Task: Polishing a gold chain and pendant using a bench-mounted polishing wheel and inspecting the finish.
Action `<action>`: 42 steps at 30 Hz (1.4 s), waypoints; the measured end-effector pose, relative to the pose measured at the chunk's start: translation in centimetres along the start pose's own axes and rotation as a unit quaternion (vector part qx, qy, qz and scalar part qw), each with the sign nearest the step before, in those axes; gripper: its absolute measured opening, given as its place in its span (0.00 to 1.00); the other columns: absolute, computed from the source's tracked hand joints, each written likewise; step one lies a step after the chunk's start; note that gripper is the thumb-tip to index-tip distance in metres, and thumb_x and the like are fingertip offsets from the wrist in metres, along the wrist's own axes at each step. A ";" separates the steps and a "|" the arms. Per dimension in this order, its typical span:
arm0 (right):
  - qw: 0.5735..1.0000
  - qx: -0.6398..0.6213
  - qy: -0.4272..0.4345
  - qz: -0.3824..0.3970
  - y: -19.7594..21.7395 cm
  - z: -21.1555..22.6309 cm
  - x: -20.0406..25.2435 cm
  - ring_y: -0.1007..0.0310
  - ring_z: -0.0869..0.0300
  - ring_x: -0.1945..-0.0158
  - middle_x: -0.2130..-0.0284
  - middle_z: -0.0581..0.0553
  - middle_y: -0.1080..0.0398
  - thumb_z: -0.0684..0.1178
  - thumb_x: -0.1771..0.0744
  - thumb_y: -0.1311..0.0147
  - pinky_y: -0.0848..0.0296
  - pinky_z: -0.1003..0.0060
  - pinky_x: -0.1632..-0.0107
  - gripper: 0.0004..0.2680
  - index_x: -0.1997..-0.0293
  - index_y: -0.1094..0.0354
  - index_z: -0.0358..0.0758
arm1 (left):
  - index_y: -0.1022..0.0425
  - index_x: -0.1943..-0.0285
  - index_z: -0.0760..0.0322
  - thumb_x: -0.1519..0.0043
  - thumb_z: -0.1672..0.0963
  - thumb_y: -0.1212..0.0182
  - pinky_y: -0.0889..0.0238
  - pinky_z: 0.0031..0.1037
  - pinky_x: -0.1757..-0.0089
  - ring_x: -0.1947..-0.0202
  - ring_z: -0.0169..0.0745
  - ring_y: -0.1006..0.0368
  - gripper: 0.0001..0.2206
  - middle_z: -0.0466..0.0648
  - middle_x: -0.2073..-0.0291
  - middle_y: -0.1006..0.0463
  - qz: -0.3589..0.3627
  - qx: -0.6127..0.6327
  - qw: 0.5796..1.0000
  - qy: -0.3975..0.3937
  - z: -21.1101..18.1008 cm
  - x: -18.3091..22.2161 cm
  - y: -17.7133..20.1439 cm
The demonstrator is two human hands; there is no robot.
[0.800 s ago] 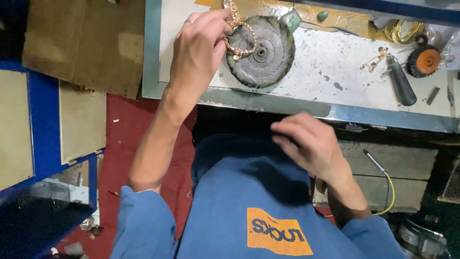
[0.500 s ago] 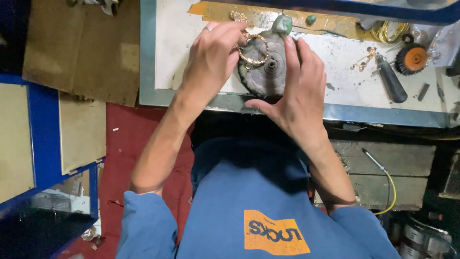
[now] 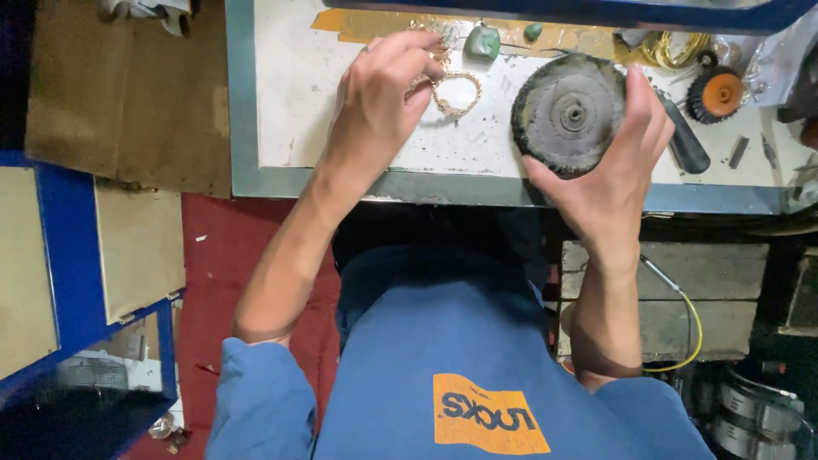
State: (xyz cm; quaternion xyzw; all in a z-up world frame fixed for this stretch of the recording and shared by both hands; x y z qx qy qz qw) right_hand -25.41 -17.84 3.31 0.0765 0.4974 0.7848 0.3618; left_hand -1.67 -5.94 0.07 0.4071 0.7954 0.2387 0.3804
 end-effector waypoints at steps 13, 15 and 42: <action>0.992 0.017 0.066 -0.105 -2.7 -2.4 1.5 0.49 0.38 0.22 0.28 0.29 0.51 0.66 0.31 0.28 0.43 0.38 0.20 0.39 0.23 0.58 0.35 | 0.25 0.41 0.65 0.36 0.67 0.28 0.23 0.44 0.44 0.39 0.60 0.27 0.18 0.55 0.37 0.29 -0.048 -0.042 0.998 -0.012 -1.5 5.5 2.1; 0.991 0.003 0.085 -0.105 -3.0 -2.5 1.8 0.52 0.38 0.20 0.25 0.30 0.54 0.64 0.31 0.25 0.42 0.35 0.18 0.40 0.22 0.59 0.37 | 0.24 0.43 0.67 0.36 0.67 0.30 0.23 0.43 0.44 0.39 0.59 0.28 0.15 0.59 0.39 0.27 -0.072 -0.066 0.995 0.000 -1.9 6.1 2.7; 0.969 0.100 -0.017 -0.223 -1.8 -9.1 1.2 0.29 0.51 0.75 0.77 0.48 0.35 0.45 0.34 0.25 0.27 0.57 0.68 0.10 0.50 0.19 0.39 | 0.17 0.52 0.64 0.39 0.65 0.36 0.26 0.41 0.51 0.52 0.54 0.21 0.10 0.50 0.52 0.20 -0.184 -0.158 0.969 -0.038 -1.5 6.7 1.2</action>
Point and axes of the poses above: each hand's wrist, its own x-axis away from the middle knuckle, its own y-axis out of the back of the hand, z = x × y, the point moved 2 cm from there along -x, towards the middle knuckle
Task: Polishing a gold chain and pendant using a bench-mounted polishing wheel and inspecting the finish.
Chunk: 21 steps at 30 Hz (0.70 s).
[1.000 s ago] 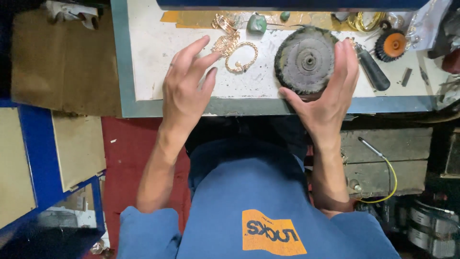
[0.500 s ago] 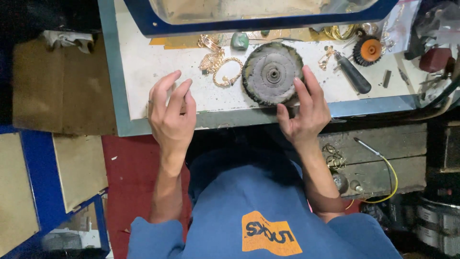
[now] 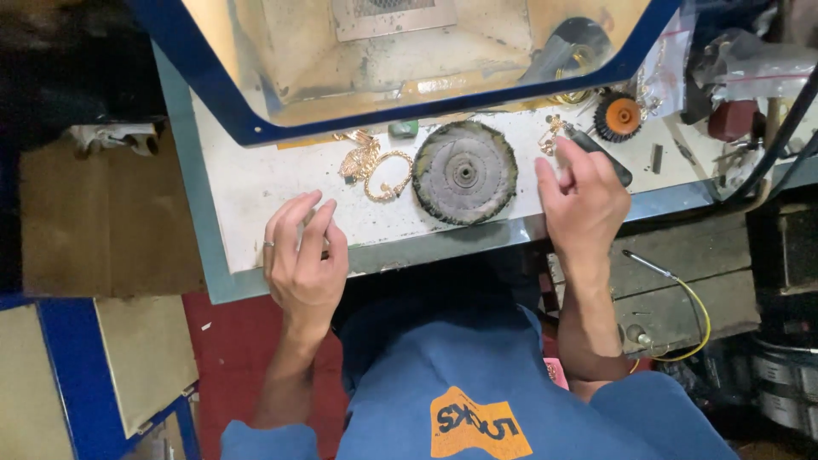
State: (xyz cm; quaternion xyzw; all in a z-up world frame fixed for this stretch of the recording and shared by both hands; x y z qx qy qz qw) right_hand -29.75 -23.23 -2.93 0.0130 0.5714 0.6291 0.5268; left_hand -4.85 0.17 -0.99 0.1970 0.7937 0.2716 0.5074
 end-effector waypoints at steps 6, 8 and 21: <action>0.991 0.072 -0.072 0.087 0.0 1.1 -0.4 0.26 0.53 0.72 0.80 0.52 0.37 0.58 0.28 0.35 0.26 0.59 0.64 0.06 0.51 0.20 0.52 | 0.17 0.52 0.65 0.40 0.66 0.37 0.26 0.40 0.51 0.52 0.53 0.21 0.11 0.51 0.52 0.20 0.006 -0.003 1.000 -0.006 0.0 -0.2 0.1; 0.989 0.062 -0.091 0.100 -0.1 1.0 -0.4 0.26 0.53 0.73 0.80 0.54 0.36 0.57 0.27 0.36 0.26 0.60 0.63 0.06 0.52 0.20 0.51 | 0.17 0.52 0.65 0.40 0.66 0.38 0.26 0.39 0.51 0.52 0.53 0.21 0.11 0.51 0.53 0.20 0.003 -0.003 1.000 0.001 0.2 -0.1 -0.1; 0.982 -0.174 -0.078 0.019 0.9 1.5 -1.4 0.25 0.50 0.59 0.63 0.43 0.32 0.56 0.24 0.53 0.26 0.57 0.53 0.14 0.60 0.35 0.36 | 0.17 0.53 0.67 0.39 0.66 0.38 0.25 0.40 0.53 0.55 0.53 0.20 0.10 0.53 0.53 0.19 -0.044 -0.005 0.997 0.065 0.4 0.1 -0.3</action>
Point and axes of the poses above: each hand's wrist, its own x-axis away from the middle knuckle, its own y-axis out of the back of the hand, z = x × y, the point moved 2 cm from there along -x, towards the middle knuckle
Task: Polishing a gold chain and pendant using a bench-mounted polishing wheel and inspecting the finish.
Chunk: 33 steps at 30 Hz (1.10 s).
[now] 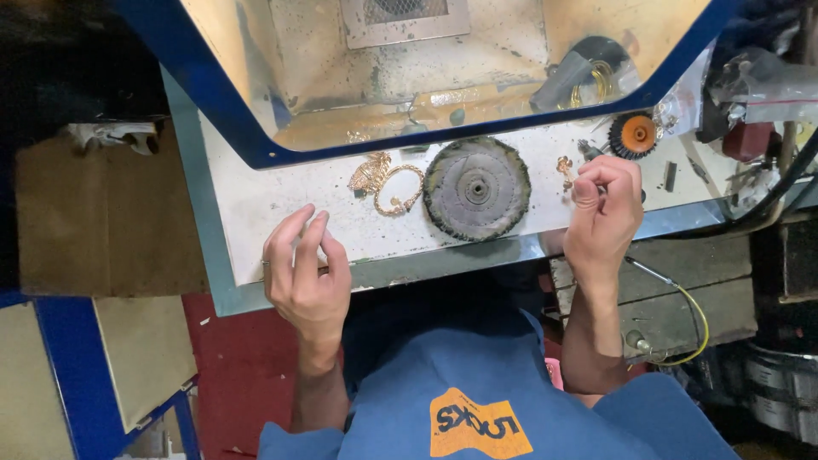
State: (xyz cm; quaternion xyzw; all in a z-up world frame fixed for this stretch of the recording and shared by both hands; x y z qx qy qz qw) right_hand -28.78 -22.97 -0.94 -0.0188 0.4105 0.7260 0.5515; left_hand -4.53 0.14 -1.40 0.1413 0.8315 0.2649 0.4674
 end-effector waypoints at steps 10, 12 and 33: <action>0.981 -0.182 -0.021 -0.064 0.2 -1.3 1.0 0.34 0.58 0.78 0.70 0.34 0.31 0.46 0.28 0.37 0.32 0.65 0.70 0.12 0.62 0.32 0.25 | 0.17 0.54 0.66 0.38 0.66 0.38 0.25 0.40 0.53 0.56 0.53 0.20 0.09 0.53 0.54 0.19 -0.003 0.001 1.000 -0.006 -0.4 -0.6 0.2; 0.974 -0.209 -0.067 -0.054 0.7 -0.5 0.9 0.37 0.60 0.72 0.67 0.40 0.32 0.47 0.28 0.41 0.34 0.69 0.67 0.08 0.58 0.33 0.32 | 0.20 0.54 0.71 0.37 0.69 0.37 0.23 0.38 0.54 0.54 0.53 0.21 0.08 0.58 0.54 0.20 0.033 -0.027 0.999 -0.012 -1.2 -1.4 0.8; 0.811 -0.533 -0.242 0.005 0.3 -0.4 1.1 0.31 0.51 0.74 0.58 0.30 0.25 0.48 0.29 0.46 0.20 0.56 0.52 0.14 0.35 0.34 0.38 | 0.19 0.52 0.68 0.38 0.69 0.37 0.23 0.34 0.58 0.55 0.50 0.19 0.11 0.55 0.53 0.19 0.023 -0.046 0.999 -0.005 -1.2 -1.0 0.8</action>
Point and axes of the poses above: each hand's wrist, its own x-axis away from the middle knuckle, its own y-axis out of the back of the hand, z = x × y, the point moved 2 cm from there along -x, towards the middle knuckle
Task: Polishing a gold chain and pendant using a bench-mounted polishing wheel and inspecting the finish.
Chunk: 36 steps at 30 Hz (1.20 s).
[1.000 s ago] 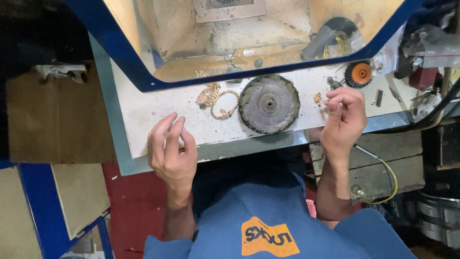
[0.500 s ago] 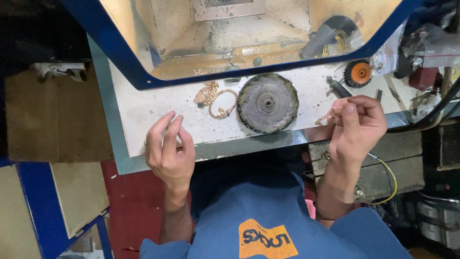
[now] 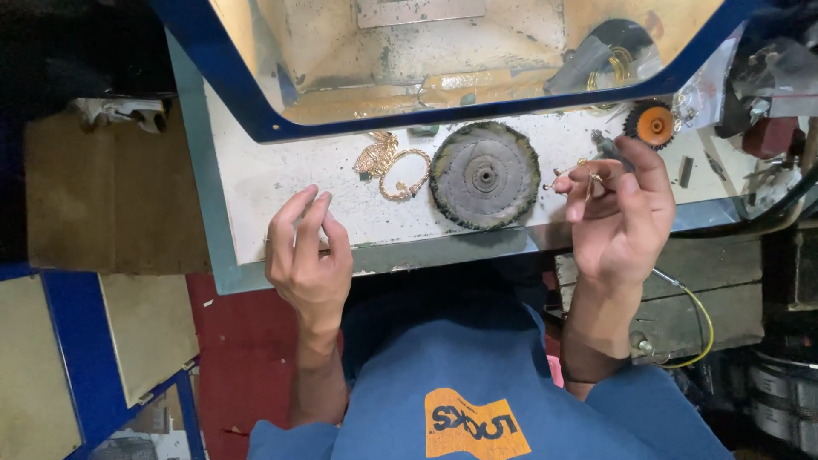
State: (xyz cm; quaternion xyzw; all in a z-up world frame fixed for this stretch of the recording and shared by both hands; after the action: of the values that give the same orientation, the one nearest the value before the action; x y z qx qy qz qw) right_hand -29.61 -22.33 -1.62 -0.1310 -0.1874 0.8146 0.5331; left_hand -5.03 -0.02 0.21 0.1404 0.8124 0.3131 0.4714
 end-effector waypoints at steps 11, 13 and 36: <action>0.982 0.059 0.030 0.178 -3.8 1.0 0.9 0.25 0.33 0.43 0.36 0.25 0.35 0.48 0.29 0.48 0.16 0.40 0.47 0.20 0.26 0.46 0.44 | 0.20 0.52 0.69 0.37 0.69 0.37 0.23 0.33 0.59 0.56 0.49 0.18 0.10 0.56 0.53 0.19 0.006 0.001 1.000 -0.004 0.2 0.1 -0.1; 0.965 0.154 0.097 0.187 -5.9 1.3 1.5 0.26 0.32 0.39 0.38 0.24 0.35 0.47 0.28 0.52 0.15 0.44 0.45 0.18 0.29 0.47 0.39 | 0.20 0.51 0.69 0.37 0.68 0.36 0.23 0.32 0.60 0.56 0.49 0.18 0.10 0.55 0.53 0.19 0.009 -0.002 1.000 -0.003 0.3 0.2 -0.1; 0.759 0.404 0.437 0.266 -12.9 0.0 1.3 0.18 0.44 0.65 0.62 0.33 0.19 0.33 0.34 0.37 0.18 0.51 0.64 0.09 0.49 0.22 0.32 | 0.18 0.49 0.60 0.36 0.63 0.38 0.27 0.35 0.51 0.55 0.44 0.20 0.09 0.46 0.54 0.20 0.021 0.008 1.000 0.018 1.2 1.3 -0.6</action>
State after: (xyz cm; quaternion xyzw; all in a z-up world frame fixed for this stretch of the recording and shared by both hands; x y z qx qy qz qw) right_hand -19.58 -16.54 4.10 -0.2898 0.4544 0.7781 0.3226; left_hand -4.60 0.61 -1.49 0.1558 0.8203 0.3189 0.4485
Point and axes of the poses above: each hand's wrist, its own x-axis away from the middle knuckle, its own y-axis out of the back of the hand, z = x × y, the point moved 2 cm from there along -x, towards the middle knuckle
